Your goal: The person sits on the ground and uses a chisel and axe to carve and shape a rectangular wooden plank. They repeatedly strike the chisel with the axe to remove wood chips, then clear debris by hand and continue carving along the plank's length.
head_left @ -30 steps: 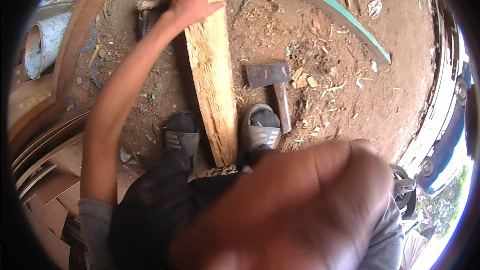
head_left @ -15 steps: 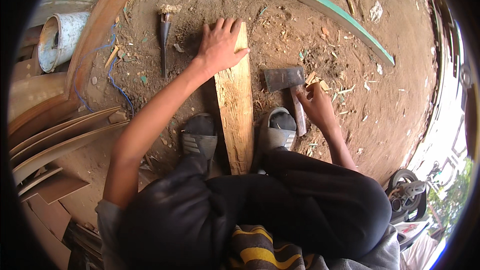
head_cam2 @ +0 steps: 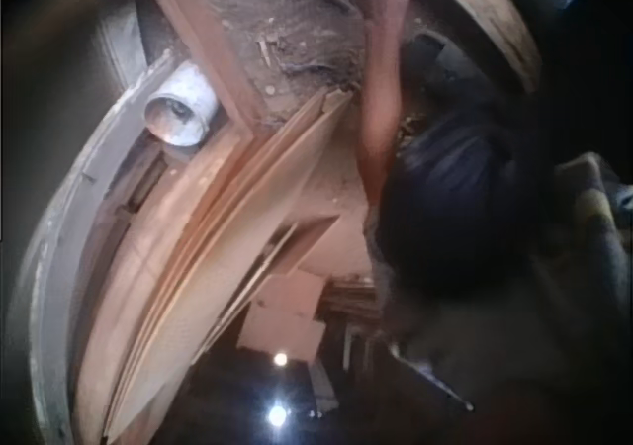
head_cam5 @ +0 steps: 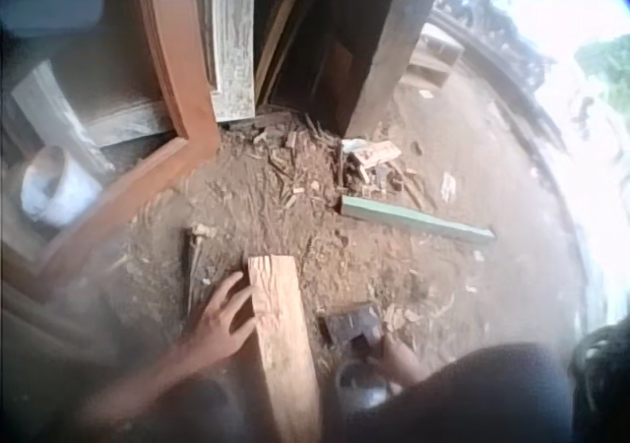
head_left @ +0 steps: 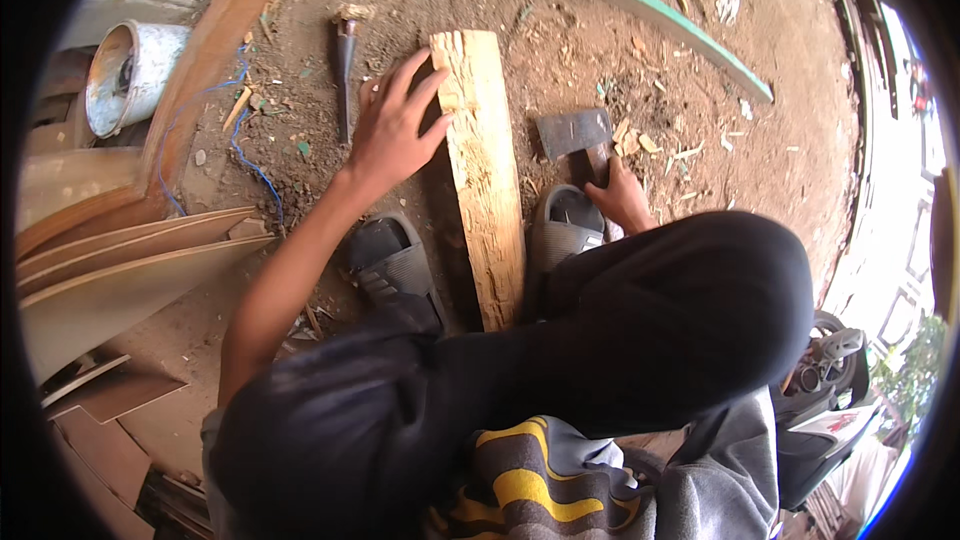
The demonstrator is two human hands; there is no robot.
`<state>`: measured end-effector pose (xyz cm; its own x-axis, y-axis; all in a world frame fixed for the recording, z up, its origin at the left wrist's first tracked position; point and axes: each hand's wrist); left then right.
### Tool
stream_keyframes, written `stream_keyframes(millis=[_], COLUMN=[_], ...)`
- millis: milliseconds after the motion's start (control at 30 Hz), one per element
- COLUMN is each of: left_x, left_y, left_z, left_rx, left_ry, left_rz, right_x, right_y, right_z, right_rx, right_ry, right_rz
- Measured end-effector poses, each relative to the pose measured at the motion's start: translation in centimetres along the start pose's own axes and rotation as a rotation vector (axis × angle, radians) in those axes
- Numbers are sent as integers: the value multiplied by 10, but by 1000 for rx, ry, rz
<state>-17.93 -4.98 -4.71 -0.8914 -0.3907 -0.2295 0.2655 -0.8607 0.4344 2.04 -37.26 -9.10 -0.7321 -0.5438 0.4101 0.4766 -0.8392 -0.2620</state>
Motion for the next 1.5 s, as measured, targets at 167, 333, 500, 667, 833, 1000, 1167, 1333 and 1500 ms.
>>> stream_keyframes(millis=[167, 333, 500, 667, 833, 1000, 1167, 1333, 1500], left_x=[15, -18, -45, -40, -42, -47, -39, -30, -32], left_y=[-64, -112, -121, -102, -96, -96, -89, -94, -123], left_z=[37, 23, 2, -23, -32, -26, -8, 27, 46], left_rx=[228, 96, -91, -108, -146, -208, -53, -20, -89], left_ry=[100, 102, 290, 119, -46, 18, 11, -207, -187], left_rz=[417, 506, 517, 195, 208, 226, 360, 694, 600], right_x=[-6, -26, -57, -85, -80, -69, -94, -110, -75], right_y=[-13, -35, -107, -213, -256, -218, -169, -112, -60], right_z=[38, 135, 225, 267, 262, 239, 200, 157, 115], right_rx=[410, 610, 735, 840, 490, 613, 541, -148, -421], right_ry=[-273, -505, -319, -217, -86, -236, -418, -268, 4], right_rz=[141, 378, 418, 510, 848, 787, 574, 445, -40])
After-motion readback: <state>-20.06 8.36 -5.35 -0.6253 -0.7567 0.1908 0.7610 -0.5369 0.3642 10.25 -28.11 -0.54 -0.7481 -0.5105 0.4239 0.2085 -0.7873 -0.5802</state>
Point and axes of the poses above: each hand's wrist, its own x-axis away from the middle knuckle, its own z-axis out of the back of the hand, y = z × x, and after that the axes turned 7 degrees about y, right-handed
